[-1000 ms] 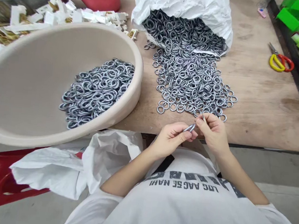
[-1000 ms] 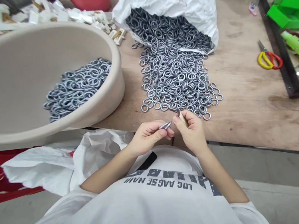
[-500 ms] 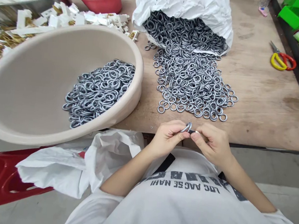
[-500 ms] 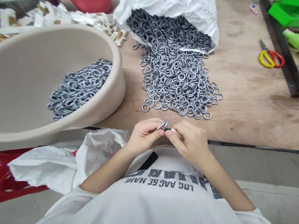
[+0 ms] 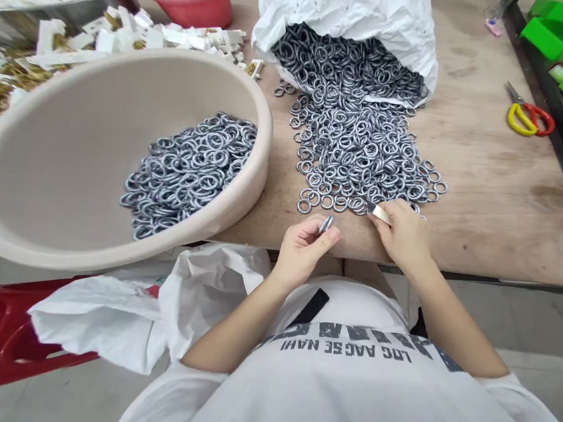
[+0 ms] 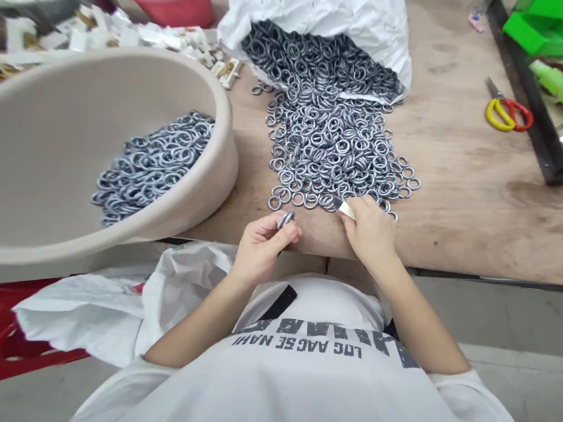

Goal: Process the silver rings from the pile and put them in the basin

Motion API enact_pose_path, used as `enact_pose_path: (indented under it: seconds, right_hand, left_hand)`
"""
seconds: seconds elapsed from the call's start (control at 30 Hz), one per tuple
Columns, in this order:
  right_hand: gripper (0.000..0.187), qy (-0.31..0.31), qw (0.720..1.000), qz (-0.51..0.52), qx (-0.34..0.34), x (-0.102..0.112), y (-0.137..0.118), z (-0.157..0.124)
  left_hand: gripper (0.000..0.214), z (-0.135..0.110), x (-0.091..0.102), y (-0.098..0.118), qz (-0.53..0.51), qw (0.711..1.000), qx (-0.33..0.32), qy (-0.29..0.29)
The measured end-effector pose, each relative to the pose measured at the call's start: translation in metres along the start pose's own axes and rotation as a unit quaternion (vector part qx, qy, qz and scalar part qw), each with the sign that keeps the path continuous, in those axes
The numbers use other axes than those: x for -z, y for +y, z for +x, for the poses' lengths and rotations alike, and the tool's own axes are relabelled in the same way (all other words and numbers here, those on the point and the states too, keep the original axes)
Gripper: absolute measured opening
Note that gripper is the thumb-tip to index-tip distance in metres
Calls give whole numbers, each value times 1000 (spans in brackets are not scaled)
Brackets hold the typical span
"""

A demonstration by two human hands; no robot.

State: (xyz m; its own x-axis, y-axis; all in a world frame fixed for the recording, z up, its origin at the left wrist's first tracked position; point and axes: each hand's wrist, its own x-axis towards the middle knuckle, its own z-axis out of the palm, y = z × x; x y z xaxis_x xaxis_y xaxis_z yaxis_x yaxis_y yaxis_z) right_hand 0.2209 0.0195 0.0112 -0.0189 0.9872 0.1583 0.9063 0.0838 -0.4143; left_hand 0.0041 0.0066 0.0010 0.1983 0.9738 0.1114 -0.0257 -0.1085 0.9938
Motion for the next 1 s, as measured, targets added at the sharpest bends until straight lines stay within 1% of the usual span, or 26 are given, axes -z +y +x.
enact_pose_path:
  seconds: [0.07, 0.1, 0.17, 0.2, 0.23, 0.3, 0.4, 0.5, 0.57, 0.6, 0.7, 0.73, 0.77, 0.87, 0.93, 0.97, 1.0]
  right_hand:
    - [21, -7, 992, 125, 1, 3, -1, -2]
    - [23, -30, 980, 198, 1, 5, -2, -4]
    - [26, -93, 941, 326, 10, 9, -6, -10]
    - [26, -119, 923, 366, 18, 10, -9, -13]
    - [26, -130, 912, 388, 26, 11, -11, -16]
    - [25, -113, 909, 400, 32, 12, -13, -20]
    - [24, -53, 913, 403, 20, 11, -13, -23]
    - [19, -19, 913, 407, 34, 10, -12, -25]
    - [19, -25, 899, 437, 35, 9, -12, -27]
    - [20, -37, 884, 465, 23, 8, -13, -28]
    - [28, -88, 828, 552, -41, 6, -17, -32]
    - [29, -100, 815, 568, -57, 5, -19, -33]
    - [31, -105, 808, 576, -63, 5, -20, -34]
    - [28, -101, 815, 570, -43, 5, -22, -34]
    - [25, -100, 818, 564, -42, 6, -22, -34]
    - [25, -94, 823, 558, -49, 7, -22, -34]
    - [25, -79, 834, 544, -54, 8, -21, -35]
  left_hand:
    - [24, 2, -2, 4, 44, 999, -22, 9]
    - [23, 2, -4, 5, 58, 998, -32, 10]
    - [27, 3, -8, 8, 58, 997, -41, -7]
    - [27, 4, -10, 8, 47, 998, -37, -22]
    - [26, 3, -12, 7, 27, 999, -27, -36]
    - [24, 2, -15, 5, -30, 998, 7, -54]
    - [24, -1, -18, 2, -113, 989, 61, -73]
    - [27, -3, -18, 5, -150, 978, 94, -114]
    - [28, -4, -18, 9, -162, 973, 104, -131]
    - [28, -4, -18, 11, -163, 972, 105, -136]
    - [28, -6, -18, 14, -156, 971, 94, -153]
    - [28, -7, -18, 13, -149, 972, 89, -159]
    - [27, -8, -18, 13, -134, 974, 80, -163]
    - [24, -10, -17, 11, -62, 984, 26, -163]
    - [22, -10, -16, 11, -19, 987, -16, -158]
    - [20, -10, -15, 12, -6, 987, -32, -154]
    - [18, -10, -15, 12, 2, 988, -43, -149]
